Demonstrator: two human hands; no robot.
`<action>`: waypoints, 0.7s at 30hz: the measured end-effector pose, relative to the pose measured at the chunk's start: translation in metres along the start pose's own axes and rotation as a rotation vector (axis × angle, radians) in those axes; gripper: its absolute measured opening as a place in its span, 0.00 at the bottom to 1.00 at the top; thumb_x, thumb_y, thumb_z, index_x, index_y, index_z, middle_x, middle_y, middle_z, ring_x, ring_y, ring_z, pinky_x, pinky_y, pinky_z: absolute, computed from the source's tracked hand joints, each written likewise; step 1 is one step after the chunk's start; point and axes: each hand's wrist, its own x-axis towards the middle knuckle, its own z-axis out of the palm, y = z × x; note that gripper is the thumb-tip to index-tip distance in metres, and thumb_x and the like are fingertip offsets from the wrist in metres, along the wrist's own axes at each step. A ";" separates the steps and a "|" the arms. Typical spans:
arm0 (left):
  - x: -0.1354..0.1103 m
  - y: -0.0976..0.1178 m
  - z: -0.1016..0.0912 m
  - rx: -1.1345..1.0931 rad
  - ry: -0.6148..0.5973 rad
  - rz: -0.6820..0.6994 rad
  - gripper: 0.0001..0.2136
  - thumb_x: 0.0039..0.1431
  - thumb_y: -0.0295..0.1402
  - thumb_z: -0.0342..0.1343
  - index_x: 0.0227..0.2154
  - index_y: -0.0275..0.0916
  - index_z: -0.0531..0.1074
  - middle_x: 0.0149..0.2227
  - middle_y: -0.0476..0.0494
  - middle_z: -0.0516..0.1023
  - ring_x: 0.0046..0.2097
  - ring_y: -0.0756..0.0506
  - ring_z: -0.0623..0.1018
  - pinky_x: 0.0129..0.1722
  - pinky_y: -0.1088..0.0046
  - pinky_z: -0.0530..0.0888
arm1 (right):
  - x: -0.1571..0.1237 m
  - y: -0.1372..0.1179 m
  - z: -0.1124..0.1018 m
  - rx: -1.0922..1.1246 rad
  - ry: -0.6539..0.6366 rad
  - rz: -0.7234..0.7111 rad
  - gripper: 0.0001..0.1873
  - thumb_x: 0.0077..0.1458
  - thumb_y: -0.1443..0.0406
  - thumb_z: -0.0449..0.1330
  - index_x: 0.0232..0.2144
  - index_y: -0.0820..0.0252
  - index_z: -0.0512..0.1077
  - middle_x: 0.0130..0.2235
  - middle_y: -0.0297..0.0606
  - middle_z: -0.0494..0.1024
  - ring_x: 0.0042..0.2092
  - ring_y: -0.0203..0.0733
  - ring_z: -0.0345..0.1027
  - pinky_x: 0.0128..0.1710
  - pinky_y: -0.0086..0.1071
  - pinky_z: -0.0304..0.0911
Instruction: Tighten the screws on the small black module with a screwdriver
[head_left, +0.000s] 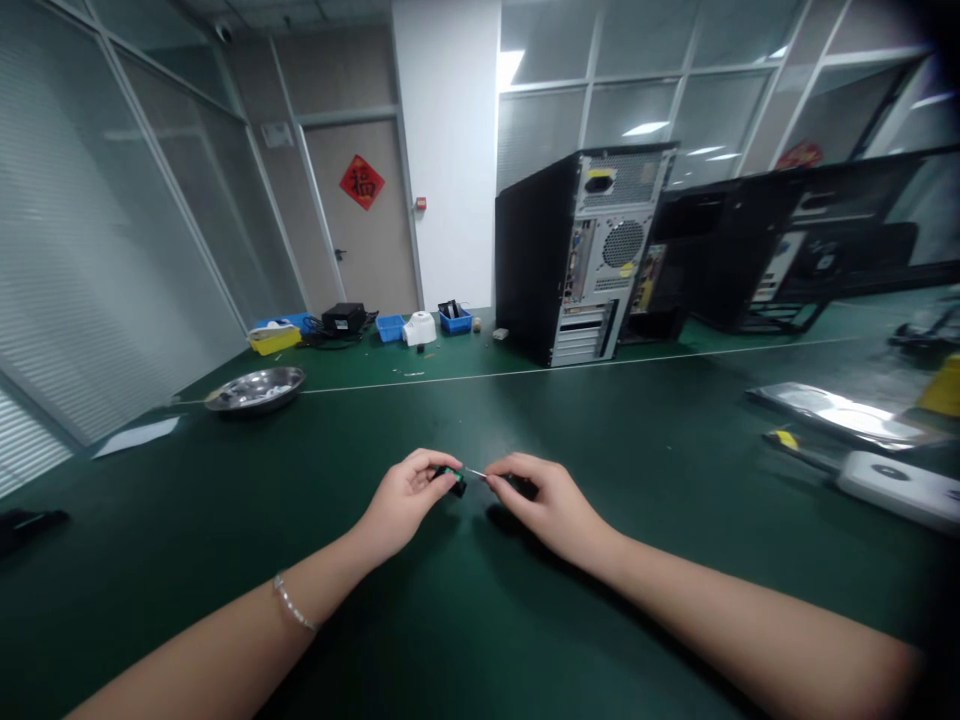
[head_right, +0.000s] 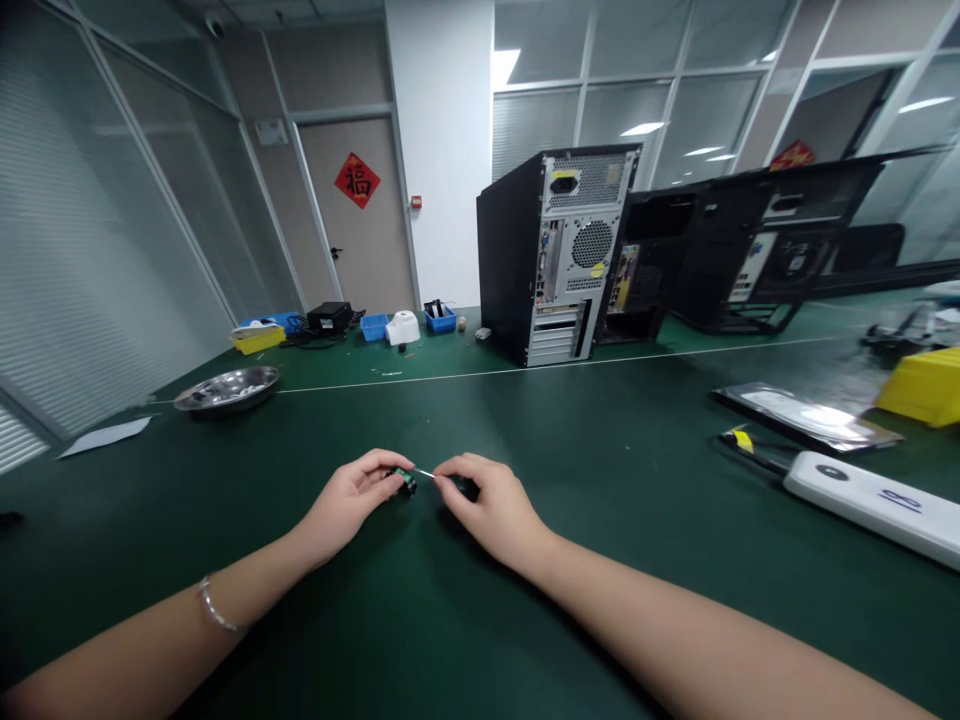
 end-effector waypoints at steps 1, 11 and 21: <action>0.000 0.001 -0.001 0.038 -0.009 0.005 0.10 0.57 0.35 0.56 0.38 0.35 0.74 0.39 0.42 0.73 0.42 0.45 0.74 0.46 0.66 0.70 | 0.000 0.000 0.000 0.003 0.002 -0.002 0.10 0.59 0.63 0.55 0.36 0.56 0.77 0.35 0.36 0.79 0.37 0.40 0.72 0.38 0.32 0.66; -0.001 -0.002 -0.001 0.242 -0.117 0.014 0.09 0.62 0.32 0.49 0.36 0.37 0.73 0.33 0.44 0.75 0.35 0.47 0.74 0.38 0.71 0.69 | 0.000 -0.001 -0.001 0.017 -0.013 0.006 0.10 0.59 0.63 0.55 0.36 0.55 0.77 0.36 0.36 0.79 0.38 0.41 0.72 0.40 0.32 0.65; -0.003 0.003 0.004 0.502 -0.091 0.126 0.10 0.62 0.31 0.49 0.35 0.39 0.76 0.33 0.47 0.73 0.30 0.49 0.70 0.32 0.74 0.66 | 0.001 -0.001 0.000 0.020 -0.027 0.015 0.10 0.59 0.63 0.55 0.35 0.56 0.77 0.36 0.35 0.79 0.38 0.40 0.71 0.40 0.31 0.64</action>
